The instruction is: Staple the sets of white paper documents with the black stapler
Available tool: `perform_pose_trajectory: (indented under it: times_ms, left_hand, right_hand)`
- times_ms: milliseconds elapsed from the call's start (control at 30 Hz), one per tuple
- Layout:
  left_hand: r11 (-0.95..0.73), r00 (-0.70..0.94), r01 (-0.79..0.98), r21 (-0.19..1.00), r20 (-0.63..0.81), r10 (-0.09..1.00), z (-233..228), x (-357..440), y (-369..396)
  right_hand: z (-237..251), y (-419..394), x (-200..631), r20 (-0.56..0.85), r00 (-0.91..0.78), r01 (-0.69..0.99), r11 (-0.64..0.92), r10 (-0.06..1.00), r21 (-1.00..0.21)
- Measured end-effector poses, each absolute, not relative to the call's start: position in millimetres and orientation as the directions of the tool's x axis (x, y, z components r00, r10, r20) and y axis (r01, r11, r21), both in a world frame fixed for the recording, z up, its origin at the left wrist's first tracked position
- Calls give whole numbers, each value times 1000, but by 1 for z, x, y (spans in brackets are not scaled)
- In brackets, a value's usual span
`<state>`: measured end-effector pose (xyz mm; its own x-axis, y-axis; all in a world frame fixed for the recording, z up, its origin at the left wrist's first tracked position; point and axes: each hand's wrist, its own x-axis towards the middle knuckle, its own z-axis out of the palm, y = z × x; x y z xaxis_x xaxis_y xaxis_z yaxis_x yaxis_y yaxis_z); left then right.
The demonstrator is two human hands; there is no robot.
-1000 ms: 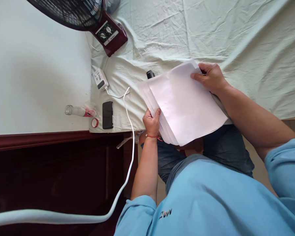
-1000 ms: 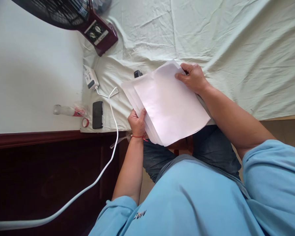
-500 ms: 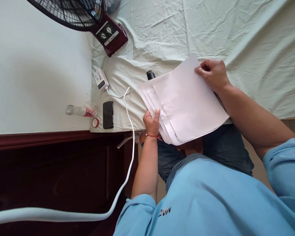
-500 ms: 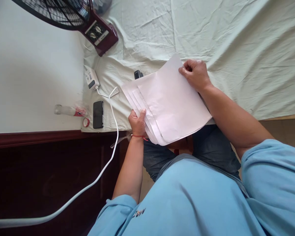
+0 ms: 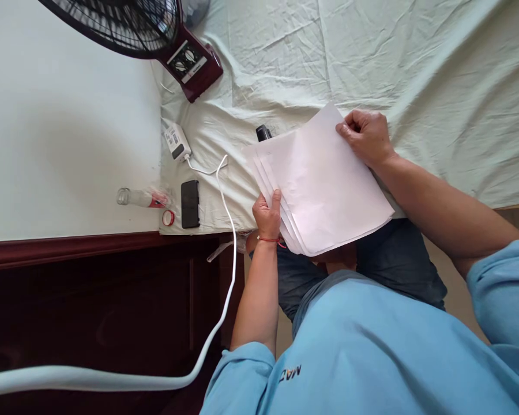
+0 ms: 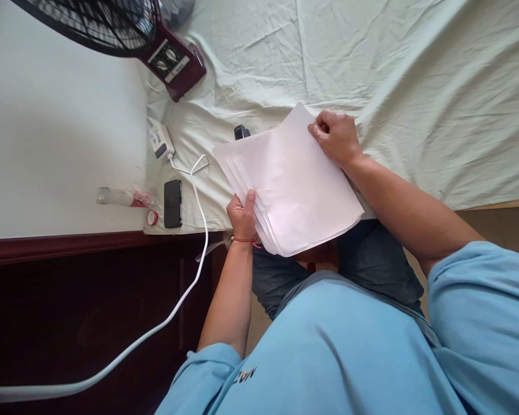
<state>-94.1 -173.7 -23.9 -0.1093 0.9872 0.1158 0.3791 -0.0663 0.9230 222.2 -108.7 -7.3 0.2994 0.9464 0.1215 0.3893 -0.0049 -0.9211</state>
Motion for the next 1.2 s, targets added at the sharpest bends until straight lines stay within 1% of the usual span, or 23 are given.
perform_pose_trajectory:
  times_ms: [133, 300, 433, 567, 633, 767, 867, 933, 1000, 1067, 1133, 1200]
  left_hand:
    - [-35, -99, 400, 916, 82, 992, -22, -94, -173]
    - [-53, -102, 378, 924, 98, 990, -22, -93, -173]
    - [-41, -83, 391, 919, 80, 993, -27, -94, -173]
    - [-21, -87, 368, 930, 57, 995, -29, -95, -172]
    - [-8, -95, 327, 945, 41, 995, -27, -94, -173]
    - [24, -122, 179, 984, -2, 993, -20, -94, -177]
    - [37, -156, 25, 999, -33, 987, -14, -91, -179]
    - [50, -195, -83, 995, -65, 979, -10, -88, -180]
    - [77, -234, -148, 986, -111, 966, -4, -85, -179]
    - [108, -257, -176, 978, -151, 955, 1, -81, -178]
    - [116, -248, -185, 976, -160, 955, 6, -78, -177]
    - [126, -204, -188, 974, -165, 965, 10, -75, -175]
  right_hand:
    - [-7, -110, 223, 103, 279, 383, -12, 955, -924]
    - [-15, -106, 225, 124, 266, 335, 29, 956, -942]
    - [-22, -102, 226, 151, 266, 321, 60, 952, -945]
    - [-25, -102, 225, 142, 263, 299, 59, 954, -953]
    - [-25, -101, 224, 150, 266, 291, 68, 952, -954]
    - [-22, -101, 225, 158, 267, 264, 85, 951, -961]
    - [-17, -102, 228, 120, 233, 220, 68, 965, -973]
    - [-14, -105, 228, 78, 179, 198, 42, 981, -979]
    - [-10, -110, 226, 21, 98, 135, 7, 995, -991]
    - [-5, -116, 223, -51, -4, 26, -51, 999, -998]
    - [-1, -121, 219, -116, -75, -95, -123, 990, -988]
    - [4, -125, 216, -154, -100, -193, -171, 983, -966]
